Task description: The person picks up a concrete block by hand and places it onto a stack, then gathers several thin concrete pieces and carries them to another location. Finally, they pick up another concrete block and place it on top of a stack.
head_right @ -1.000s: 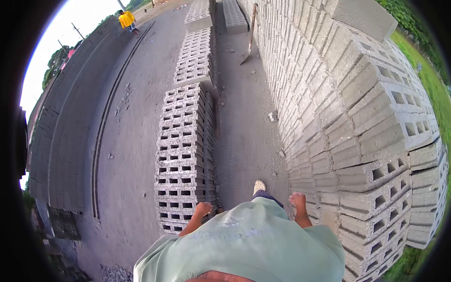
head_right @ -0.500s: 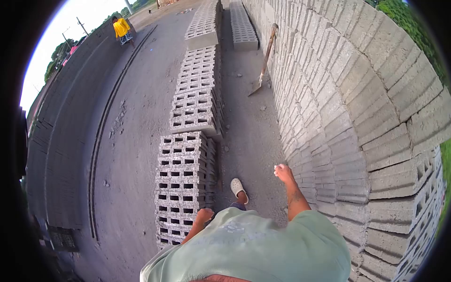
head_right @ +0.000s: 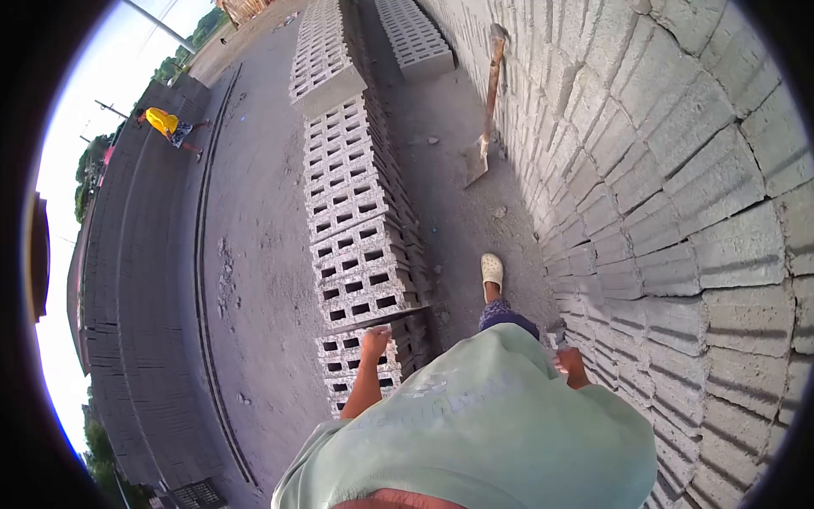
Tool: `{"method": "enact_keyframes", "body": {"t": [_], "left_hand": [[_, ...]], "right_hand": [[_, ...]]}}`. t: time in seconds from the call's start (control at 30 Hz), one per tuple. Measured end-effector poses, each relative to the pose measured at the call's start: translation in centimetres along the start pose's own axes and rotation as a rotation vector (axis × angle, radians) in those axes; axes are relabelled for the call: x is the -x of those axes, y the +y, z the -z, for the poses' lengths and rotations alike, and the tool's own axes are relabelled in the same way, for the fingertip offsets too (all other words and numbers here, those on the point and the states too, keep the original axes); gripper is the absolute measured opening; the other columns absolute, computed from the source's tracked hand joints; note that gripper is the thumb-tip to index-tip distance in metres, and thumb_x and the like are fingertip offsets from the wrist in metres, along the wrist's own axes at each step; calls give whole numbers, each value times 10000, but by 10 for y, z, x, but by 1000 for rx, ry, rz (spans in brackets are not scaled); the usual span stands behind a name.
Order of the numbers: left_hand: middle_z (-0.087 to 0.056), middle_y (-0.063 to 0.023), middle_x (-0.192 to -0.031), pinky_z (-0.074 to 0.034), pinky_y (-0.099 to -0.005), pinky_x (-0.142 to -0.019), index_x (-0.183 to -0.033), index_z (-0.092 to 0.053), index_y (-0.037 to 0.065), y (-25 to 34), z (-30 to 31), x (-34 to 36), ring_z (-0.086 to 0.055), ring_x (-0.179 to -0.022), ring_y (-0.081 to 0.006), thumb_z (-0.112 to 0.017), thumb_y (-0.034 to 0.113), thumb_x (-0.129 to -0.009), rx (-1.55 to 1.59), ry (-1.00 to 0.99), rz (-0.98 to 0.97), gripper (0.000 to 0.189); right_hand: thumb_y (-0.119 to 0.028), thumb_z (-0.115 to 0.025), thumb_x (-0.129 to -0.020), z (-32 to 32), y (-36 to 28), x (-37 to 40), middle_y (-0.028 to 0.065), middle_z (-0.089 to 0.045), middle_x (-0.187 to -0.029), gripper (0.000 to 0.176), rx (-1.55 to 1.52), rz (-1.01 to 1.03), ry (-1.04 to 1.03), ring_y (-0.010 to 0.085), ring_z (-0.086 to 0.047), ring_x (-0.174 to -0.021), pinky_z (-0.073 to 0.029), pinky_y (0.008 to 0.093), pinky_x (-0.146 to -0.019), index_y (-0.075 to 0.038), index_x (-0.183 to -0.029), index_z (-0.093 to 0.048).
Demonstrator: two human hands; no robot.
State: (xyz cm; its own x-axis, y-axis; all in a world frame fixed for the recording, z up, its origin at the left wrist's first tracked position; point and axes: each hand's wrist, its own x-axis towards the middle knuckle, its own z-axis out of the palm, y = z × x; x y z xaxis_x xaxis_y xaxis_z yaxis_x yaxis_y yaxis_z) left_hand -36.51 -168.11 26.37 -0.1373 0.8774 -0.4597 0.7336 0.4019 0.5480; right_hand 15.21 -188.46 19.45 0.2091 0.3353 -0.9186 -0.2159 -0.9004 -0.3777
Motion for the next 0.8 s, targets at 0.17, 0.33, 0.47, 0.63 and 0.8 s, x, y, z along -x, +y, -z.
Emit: {"method": "enact_keyframes", "body": {"t": [0.17, 0.33, 0.47, 0.63, 0.8], "left_hand": [[-642, -49, -855, -501, -360, -596, -843, -642, 140, -31, -21, -146, -630, -766, -217, -558, 293, -759, -63, -506, -123, 194], [-644, -152, -950, -490, -383, -780, -961, -664, 124, 139, 20, -215, -617, -891, -312, -582, 322, -763, -69, -148, 4, 291], [-661, -149, -919, -480, -342, -799, -1013, -652, 68, 286, 57, -310, -634, -894, -260, -585, 304, -786, 137, 63, -43, 334], [-643, -120, -948, -466, -300, -787, -1060, -605, -26, 457, 123, -475, -614, -880, -199, -510, 373, -878, 767, -140, -21, 449], [-483, -168, -1253, -396, -373, -944, -1304, -395, 31, 607, 183, -636, -486, -1127, -264, -309, 448, -944, 1465, -570, -369, 557]], "right_hand": [[-149, -513, -833, -24, -191, -96, 84, -591, -604, 188, 85, 74, -120, 181, -557, -515, -432, 308, -444, -35, -731, -622], [-252, -570, -842, -112, -491, -101, 38, -636, -774, 255, 273, 587, -202, 108, -594, -651, -444, 237, -544, -38, -977, -603], [-266, -534, -884, -200, -713, -69, 64, -640, -900, 303, 186, 759, -394, 122, -599, -810, -464, 266, -718, -15, -1046, -588], [-282, -443, -936, -314, -891, -61, 72, -642, -987, 343, 193, 1116, -533, 170, -596, -929, -442, 297, -830, -4, -1087, -577], [-205, -471, -916, -418, -1013, -38, 162, -515, -1224, 336, 459, 1780, -378, 286, -418, -1220, -318, 399, -1008, -11, -1182, -536]]}}
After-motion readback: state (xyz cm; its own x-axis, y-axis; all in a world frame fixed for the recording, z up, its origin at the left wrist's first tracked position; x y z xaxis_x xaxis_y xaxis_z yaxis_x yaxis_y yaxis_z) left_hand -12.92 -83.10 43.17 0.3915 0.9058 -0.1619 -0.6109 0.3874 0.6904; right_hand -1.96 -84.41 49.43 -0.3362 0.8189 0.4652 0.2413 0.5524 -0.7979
